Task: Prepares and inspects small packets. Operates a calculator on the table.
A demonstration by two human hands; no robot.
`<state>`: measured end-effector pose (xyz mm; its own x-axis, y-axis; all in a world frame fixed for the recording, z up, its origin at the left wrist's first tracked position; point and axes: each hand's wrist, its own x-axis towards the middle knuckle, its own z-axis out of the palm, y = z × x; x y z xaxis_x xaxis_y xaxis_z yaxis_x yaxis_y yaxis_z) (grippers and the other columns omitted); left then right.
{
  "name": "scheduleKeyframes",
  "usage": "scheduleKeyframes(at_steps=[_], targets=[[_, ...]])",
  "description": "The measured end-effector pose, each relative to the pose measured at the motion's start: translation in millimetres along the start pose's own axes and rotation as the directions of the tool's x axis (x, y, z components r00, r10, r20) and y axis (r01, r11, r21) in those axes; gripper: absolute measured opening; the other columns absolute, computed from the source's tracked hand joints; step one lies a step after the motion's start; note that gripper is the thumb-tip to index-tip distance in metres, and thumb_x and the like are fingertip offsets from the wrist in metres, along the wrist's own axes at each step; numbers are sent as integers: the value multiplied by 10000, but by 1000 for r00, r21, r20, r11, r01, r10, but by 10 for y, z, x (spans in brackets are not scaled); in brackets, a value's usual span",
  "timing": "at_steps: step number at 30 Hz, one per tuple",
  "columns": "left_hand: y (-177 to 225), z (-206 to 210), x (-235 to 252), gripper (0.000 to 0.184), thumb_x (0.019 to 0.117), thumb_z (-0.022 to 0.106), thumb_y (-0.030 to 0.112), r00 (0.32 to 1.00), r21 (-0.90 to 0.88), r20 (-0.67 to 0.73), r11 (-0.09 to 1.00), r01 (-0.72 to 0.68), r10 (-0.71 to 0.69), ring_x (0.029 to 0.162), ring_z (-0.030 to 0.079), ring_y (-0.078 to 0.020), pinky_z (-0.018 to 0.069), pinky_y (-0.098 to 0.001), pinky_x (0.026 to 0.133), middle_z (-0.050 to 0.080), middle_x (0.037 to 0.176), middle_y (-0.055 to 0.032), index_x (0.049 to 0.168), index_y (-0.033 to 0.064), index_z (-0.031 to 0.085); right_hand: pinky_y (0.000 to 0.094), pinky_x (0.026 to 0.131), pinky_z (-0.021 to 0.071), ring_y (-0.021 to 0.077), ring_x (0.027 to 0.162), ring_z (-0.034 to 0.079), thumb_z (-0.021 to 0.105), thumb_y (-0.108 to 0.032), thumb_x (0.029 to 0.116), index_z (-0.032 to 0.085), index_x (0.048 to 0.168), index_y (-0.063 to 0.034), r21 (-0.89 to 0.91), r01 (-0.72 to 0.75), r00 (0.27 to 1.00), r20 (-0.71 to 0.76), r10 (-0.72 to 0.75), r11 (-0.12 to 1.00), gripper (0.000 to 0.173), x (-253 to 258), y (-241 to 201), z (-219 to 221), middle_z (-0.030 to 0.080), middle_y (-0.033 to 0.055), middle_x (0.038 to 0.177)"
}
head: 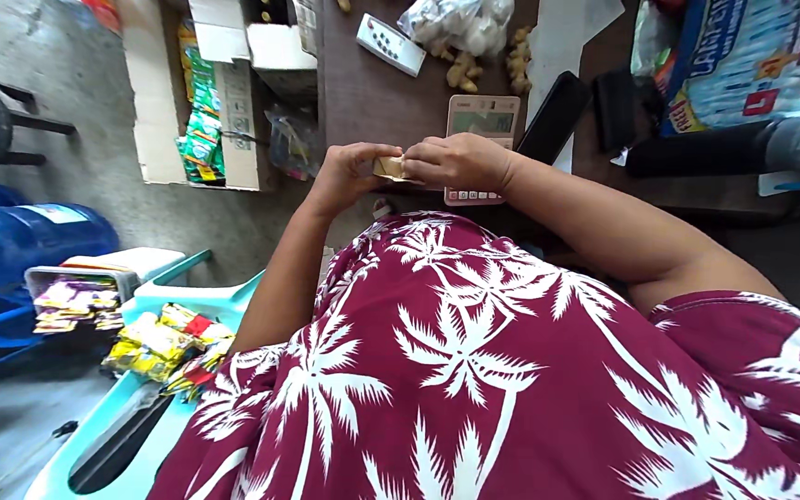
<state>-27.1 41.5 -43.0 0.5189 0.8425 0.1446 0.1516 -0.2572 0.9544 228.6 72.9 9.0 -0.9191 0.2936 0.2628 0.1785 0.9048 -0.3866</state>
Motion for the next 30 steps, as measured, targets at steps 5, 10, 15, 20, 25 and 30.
scheduleKeyframes(at_steps=[5, 10, 15, 20, 25, 30], targets=[[26, 10, 20, 342, 866, 736, -3, 1000, 13, -5, 1000, 21, -21, 1122, 698, -185, 534, -357, 1034, 728, 1196, -151, 1207, -24, 707, 412, 663, 586, 341, 878, 718, 510, 45, 1008, 687, 1157, 66, -56, 50, 999, 8, -49, 997, 233, 8, 39, -37, 714, 204, 1112], [23, 25, 8, 347, 873, 740, 7, 999, 22, -37, 1000, 5, -4, 1132, 696, -199, 530, -360, 1040, 724, 1201, -163, 1215, -35, 702, 399, 705, 612, 294, 880, 744, 593, -55, 993, 711, 1005, 41, 77, -216, 960, -166, 227, 973, 153, -2, -10, 129, 731, 197, 1004], [51, 63, -35, 350, 869, 746, 1, 999, 53, -51, 999, -11, 14, 1136, 694, -208, 528, -364, 1043, 724, 1200, -161, 1215, -27, 704, 430, 676, 588, 278, 804, 719, 632, -93, 955, 720, 1020, 13, 200, -405, 880, -180, 440, 892, 152, 9, -106, 116, 727, 163, 950], [74, 99, -53, 345, 865, 768, 24, 996, 86, -84, 996, -3, 11, 1142, 689, -216, 521, -368, 1050, 728, 1183, -158, 1201, -29, 710, 453, 714, 577, 243, 834, 719, 573, -201, 1036, 748, 1039, -37, 256, -532, 806, -139, 575, 807, 240, 79, -138, 101, 742, 112, 931], [140, 119, -53, 648, 865, 656, 181, 996, -20, 1, 996, 92, -92, 1355, 525, -268, 434, -423, 1144, 539, 1458, -198, 1451, -35, 483, 366, 768, 602, 157, 800, 715, 592, -177, 1030, 734, 1076, -12, 501, -604, 698, -43, 715, 620, 223, 102, -146, 95, 746, 100, 927], [478, 247, 65, 526, 885, 725, 375, 924, 170, -295, 939, 300, -242, 1103, 600, -275, 518, -405, 889, 612, 1242, -191, 1274, 32, 644, 453, 746, 601, 224, 795, 721, 591, -197, 1029, 657, 1102, -5, 426, -648, 699, 1, 716, 631, 216, 152, -197, 31, 725, 111, 923]])
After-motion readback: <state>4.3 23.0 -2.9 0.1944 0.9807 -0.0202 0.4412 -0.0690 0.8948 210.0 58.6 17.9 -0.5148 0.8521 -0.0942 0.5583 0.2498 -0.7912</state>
